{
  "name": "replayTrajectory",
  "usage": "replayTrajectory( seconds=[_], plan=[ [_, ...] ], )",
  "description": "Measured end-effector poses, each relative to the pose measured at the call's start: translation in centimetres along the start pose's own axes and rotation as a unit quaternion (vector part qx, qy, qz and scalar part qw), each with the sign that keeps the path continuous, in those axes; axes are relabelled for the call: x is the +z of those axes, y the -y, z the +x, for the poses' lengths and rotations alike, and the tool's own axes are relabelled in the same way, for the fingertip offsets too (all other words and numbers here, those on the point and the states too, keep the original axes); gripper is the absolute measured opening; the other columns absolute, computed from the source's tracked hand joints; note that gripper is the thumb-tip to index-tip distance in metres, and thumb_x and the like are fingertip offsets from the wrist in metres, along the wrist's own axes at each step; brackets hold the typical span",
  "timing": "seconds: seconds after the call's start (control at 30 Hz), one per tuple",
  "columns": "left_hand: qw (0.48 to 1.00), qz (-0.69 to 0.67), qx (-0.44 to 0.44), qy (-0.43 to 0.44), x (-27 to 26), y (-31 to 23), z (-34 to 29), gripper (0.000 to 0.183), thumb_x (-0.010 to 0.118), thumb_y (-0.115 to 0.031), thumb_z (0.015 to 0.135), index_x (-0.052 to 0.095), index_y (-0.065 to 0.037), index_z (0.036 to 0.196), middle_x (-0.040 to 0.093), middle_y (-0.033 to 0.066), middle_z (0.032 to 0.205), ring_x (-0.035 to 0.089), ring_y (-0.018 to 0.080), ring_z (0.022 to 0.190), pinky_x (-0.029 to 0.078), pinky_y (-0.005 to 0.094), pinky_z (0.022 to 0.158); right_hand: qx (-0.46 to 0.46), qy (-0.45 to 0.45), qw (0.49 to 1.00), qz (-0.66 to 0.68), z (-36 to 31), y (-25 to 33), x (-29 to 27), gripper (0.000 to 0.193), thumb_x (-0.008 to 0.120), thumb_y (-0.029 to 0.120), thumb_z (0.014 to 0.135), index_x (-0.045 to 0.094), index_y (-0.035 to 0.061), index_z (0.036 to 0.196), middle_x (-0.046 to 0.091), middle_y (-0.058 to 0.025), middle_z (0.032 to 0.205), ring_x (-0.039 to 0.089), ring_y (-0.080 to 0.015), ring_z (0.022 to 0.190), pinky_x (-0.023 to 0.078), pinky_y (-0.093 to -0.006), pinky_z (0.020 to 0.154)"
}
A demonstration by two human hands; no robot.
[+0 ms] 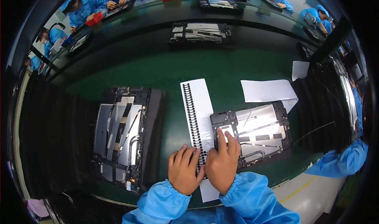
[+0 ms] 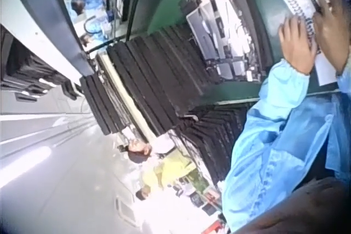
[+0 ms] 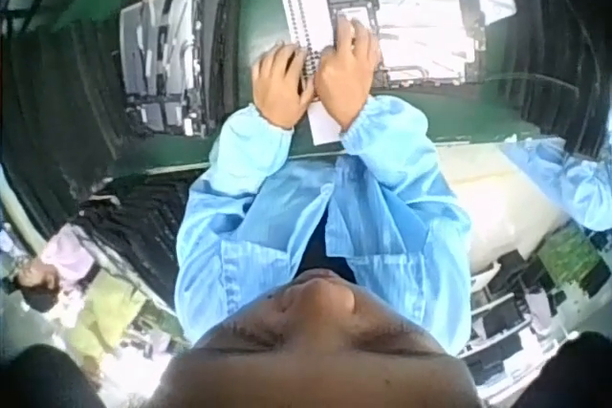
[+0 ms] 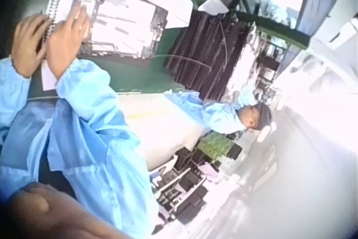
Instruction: The person assembles tablet components by peeling adhesive strips from a backing sheet, applying them onto the tablet frames to secure internal cables, and stacking the assembled tablets on the table.
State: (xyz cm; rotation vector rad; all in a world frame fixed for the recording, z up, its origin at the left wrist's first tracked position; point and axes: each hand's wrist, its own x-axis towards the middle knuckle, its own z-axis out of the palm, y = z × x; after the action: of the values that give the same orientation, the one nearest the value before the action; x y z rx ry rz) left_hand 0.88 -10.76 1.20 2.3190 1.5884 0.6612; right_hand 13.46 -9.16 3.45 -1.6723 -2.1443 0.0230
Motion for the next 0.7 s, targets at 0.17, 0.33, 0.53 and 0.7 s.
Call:
replayTrajectory(
  seconds=[0.17,0.33,0.53,0.7],
  plan=[
    [1.000,0.007,0.006,-0.012,-0.6,0.5,-0.3,0.046,0.063,-0.021,0.067,0.054,-0.001,0.107,0.050,0.0145,0.110,0.044,0.0349,0.108,0.032,0.0490,0.089,0.009,-0.006,0.998,0.061,0.7,1.1,0.4,0.023,0.056,0.009,0.064,0.057,-0.0128,0.072,0.038,-0.0281,0.123,0.036,-0.0419,0.113,0.028,-0.0537,0.093],
    [1.000,-0.001,0.026,-0.015,-0.5,0.0,0.4,0.046,0.062,-0.022,0.067,0.055,0.001,0.107,0.049,0.0167,0.109,0.044,0.0367,0.107,0.031,0.0478,0.089,0.006,-0.067,0.990,0.128,0.5,0.2,0.7,0.012,0.056,0.005,0.065,0.052,-0.0063,0.065,0.043,-0.0228,0.122,0.038,-0.0365,0.110,0.030,-0.0474,0.087],
    [0.999,-0.032,0.009,0.014,-1.4,-2.4,0.1,0.047,0.067,-0.009,0.060,0.056,0.000,0.105,0.049,0.0162,0.114,0.044,0.0365,0.108,0.031,0.0478,0.090,0.097,-0.062,0.955,0.272,-3.1,-8.1,-7.0,0.010,0.064,0.004,0.065,0.055,0.0032,0.071,0.051,-0.0173,0.115,0.045,-0.0344,0.106,0.033,-0.0435,0.090],
    [0.956,-0.136,0.250,0.071,1.1,-9.9,5.2,0.046,0.057,-0.007,0.072,0.049,0.001,0.116,0.047,0.0152,0.119,0.045,0.0301,0.110,0.037,0.0396,0.090,0.172,-0.034,0.932,0.317,-6.2,-17.7,-9.8,0.008,0.061,0.001,0.062,0.058,0.0047,0.068,0.050,-0.0168,0.119,0.038,-0.0379,0.116,0.026,-0.0432,0.097]
  ],
)
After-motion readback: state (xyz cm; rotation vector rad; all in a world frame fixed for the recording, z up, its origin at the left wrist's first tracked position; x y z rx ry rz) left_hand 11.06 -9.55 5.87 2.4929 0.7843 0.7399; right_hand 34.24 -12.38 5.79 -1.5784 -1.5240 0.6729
